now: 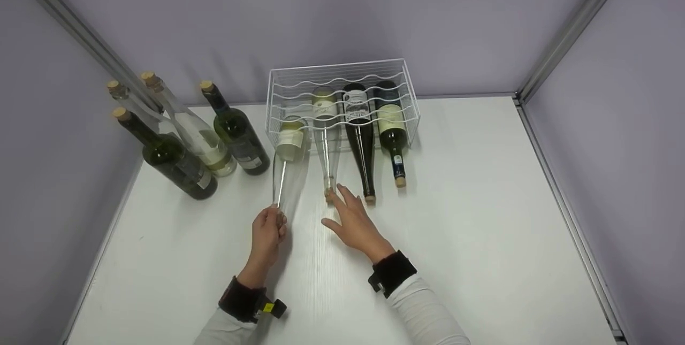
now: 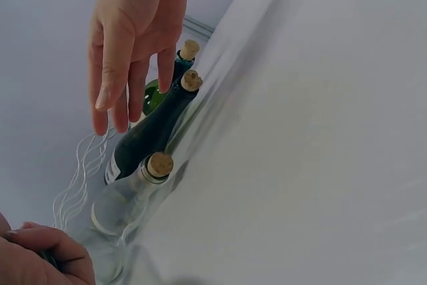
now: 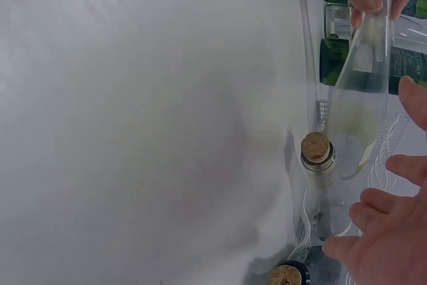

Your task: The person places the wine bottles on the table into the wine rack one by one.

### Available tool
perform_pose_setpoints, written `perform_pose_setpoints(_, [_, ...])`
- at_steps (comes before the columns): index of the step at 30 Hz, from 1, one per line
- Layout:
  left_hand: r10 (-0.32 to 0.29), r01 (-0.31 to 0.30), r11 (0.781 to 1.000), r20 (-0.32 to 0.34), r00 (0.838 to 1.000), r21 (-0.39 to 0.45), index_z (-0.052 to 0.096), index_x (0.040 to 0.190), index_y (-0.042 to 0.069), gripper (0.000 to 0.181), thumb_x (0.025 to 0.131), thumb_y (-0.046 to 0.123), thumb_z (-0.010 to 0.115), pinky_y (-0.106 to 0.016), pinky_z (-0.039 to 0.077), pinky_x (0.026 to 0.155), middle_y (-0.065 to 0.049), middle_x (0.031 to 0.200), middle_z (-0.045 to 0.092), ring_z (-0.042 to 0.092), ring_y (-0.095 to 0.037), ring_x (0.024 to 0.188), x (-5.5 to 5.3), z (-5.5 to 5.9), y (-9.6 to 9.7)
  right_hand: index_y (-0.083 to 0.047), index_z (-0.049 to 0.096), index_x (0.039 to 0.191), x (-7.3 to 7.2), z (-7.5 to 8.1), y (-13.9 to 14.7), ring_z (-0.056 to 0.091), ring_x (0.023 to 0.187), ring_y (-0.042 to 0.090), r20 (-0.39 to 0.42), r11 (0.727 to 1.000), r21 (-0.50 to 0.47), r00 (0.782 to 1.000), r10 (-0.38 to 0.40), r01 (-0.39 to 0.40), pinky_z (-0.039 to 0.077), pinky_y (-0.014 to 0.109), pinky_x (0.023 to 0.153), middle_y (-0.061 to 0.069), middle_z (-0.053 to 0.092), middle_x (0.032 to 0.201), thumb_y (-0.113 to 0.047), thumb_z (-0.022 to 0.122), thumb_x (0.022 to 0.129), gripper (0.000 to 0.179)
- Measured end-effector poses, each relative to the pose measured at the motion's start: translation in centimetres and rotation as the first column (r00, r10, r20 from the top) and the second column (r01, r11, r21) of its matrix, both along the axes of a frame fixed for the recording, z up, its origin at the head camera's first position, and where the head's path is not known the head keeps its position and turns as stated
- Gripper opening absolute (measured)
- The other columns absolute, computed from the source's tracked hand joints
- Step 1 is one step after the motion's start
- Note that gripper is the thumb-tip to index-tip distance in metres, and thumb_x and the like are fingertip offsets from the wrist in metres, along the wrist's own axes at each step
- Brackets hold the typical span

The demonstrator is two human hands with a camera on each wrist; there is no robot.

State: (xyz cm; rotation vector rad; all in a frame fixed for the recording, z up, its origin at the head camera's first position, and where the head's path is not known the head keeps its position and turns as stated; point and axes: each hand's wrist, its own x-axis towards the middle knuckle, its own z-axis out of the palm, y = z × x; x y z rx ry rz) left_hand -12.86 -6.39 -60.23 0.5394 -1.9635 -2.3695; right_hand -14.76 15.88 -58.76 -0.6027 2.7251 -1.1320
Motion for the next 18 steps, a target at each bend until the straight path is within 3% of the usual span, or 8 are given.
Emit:
perform_pose_setpoints(6, [0.01,-0.009,1.0,-0.026,1.0,0.022,0.049,0.121,-0.01,0.035,0.107,0.021,0.038,-0.018,0.038,0.052,-0.002,0.081,0.049,0.043,-0.009,0.063,-0.9,-0.2,1.2,-0.008,0.032,0.154,0.0,-0.2,-0.4,0.017,0.145,0.036,0.024,1.0,-0.005,1.0,0.0,0.0,0.023,0.054,0.113,0.016,0.018,0.16,-0.035,0.063,0.097,0.07])
perform_pose_setpoints(12, [0.013,-0.013,1.0,0.0,1.0,0.027,0.046,0.127,-0.007,0.039,0.108,0.026,0.037,-0.02,0.037,0.054,-0.002,0.085,0.047,0.042,-0.01,0.066,-2.0,-0.5,2.2,-0.008,0.032,0.154,-0.3,-0.6,-0.8,0.019,0.145,0.036,0.03,1.0,-0.006,1.0,-0.005,0.005,0.023,0.052,0.114,0.017,0.019,0.16,-0.034,0.063,0.097,0.07])
perform_pose_setpoints(18, [0.033,-0.033,0.999,-0.03,0.999,0.014,0.046,0.125,-0.01,0.039,0.108,0.025,0.037,-0.022,0.038,0.056,-0.002,0.083,0.047,0.043,-0.011,0.066,-3.4,-0.8,2.8,-0.007,0.033,0.153,-0.4,-1.0,-0.9,0.02,0.145,0.036,0.019,1.0,-0.015,1.0,0.0,0.001,0.022,0.051,0.114,0.017,0.02,0.16,-0.033,0.064,0.097,0.07])
